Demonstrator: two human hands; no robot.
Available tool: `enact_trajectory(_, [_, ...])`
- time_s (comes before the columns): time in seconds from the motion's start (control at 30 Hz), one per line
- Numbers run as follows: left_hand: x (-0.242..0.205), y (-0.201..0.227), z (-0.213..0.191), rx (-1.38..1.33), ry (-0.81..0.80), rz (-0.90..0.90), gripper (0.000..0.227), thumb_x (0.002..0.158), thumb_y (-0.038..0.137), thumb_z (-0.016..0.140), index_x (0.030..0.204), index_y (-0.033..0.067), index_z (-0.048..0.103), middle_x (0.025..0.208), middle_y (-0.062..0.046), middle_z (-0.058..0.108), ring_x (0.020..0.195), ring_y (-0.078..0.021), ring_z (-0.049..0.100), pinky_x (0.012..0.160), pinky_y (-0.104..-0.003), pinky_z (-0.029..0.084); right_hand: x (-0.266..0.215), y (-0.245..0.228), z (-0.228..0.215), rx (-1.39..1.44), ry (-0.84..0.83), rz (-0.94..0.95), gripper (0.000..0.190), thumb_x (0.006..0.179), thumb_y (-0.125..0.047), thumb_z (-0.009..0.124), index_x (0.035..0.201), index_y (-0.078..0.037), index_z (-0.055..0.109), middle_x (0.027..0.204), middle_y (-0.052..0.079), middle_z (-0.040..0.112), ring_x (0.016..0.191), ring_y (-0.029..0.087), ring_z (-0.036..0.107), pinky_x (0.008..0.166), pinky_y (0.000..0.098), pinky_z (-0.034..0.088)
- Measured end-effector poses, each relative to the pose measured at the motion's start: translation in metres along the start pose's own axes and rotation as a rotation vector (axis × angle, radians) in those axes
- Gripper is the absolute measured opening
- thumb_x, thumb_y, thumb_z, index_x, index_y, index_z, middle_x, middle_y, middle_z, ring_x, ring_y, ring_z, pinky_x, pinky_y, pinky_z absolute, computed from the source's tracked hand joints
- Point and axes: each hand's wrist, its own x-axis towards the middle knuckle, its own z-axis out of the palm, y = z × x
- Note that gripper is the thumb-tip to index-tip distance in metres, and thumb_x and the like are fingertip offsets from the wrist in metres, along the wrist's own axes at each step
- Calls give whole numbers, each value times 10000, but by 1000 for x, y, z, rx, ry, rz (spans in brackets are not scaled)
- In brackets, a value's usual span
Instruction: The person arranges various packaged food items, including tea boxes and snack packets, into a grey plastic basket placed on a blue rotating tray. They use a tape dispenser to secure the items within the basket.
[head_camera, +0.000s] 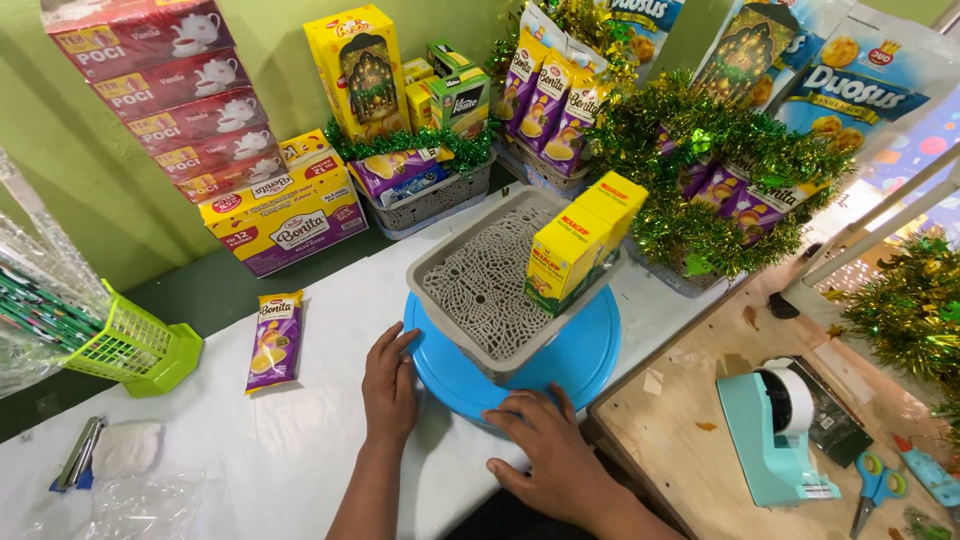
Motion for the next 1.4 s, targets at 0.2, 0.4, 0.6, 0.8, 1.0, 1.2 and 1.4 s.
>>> enact_trajectory(0.2, [0,5,0,16,0,31,390,1017,91,432,1321,123,674,1466,-114,577,1387,-278,533,1141,-457,447,-26,52,-16,-124,256,42,388,846,-436,762,1194,-266,747,1107,-60,722,1315,273,512,1166,633,152])
enact_trajectory(0.4, [0,9,-1,-7,2,-21,386,1002,80,450,1307,105,687,1463,-128,586,1397,-279,534,1127,-427,456,-46,100,-50,-256,333,234,352,815,-447,768,1126,-282,753,1224,-86,698,1409,254,461,1180,649,138])
enact_trajectory(0.6, [-2,2,0,63,-11,59,376,1034,117,449,1334,101,674,1492,-131,558,1405,-294,528,1067,-430,484,-84,115,-103,-169,438,252,364,854,-412,754,1138,-188,780,1249,33,747,1272,269,609,1187,527,354])
enact_trajectory(0.8, [-8,3,3,131,61,112,211,994,38,520,1074,70,713,1355,-165,639,1473,-304,501,1128,-436,434,-142,112,-157,-89,692,509,238,900,-190,743,1115,-103,794,1153,85,705,1051,189,700,920,335,630])
enact_trajectory(1.0, [-18,4,4,251,51,81,328,992,95,592,1300,33,685,1387,-174,623,1303,-351,584,1057,-474,475,-199,137,-170,228,891,776,178,959,-163,721,1091,-64,789,985,64,773,869,153,707,795,280,552])
enact_trajectory(1.2, [-32,15,1,322,22,97,333,1010,61,609,1320,-32,685,1388,-259,623,1305,-418,584,1071,-511,459,-229,168,-160,184,677,1073,186,892,-228,726,960,-100,842,1024,33,754,951,163,684,871,321,476])
enact_trajectory(1.4, [-64,41,10,309,300,159,116,999,-109,552,1092,-85,617,1126,-221,549,1052,-357,541,858,-422,396,-220,154,-161,482,589,1150,219,873,-255,772,904,-51,848,1089,48,793,958,211,725,873,364,512])
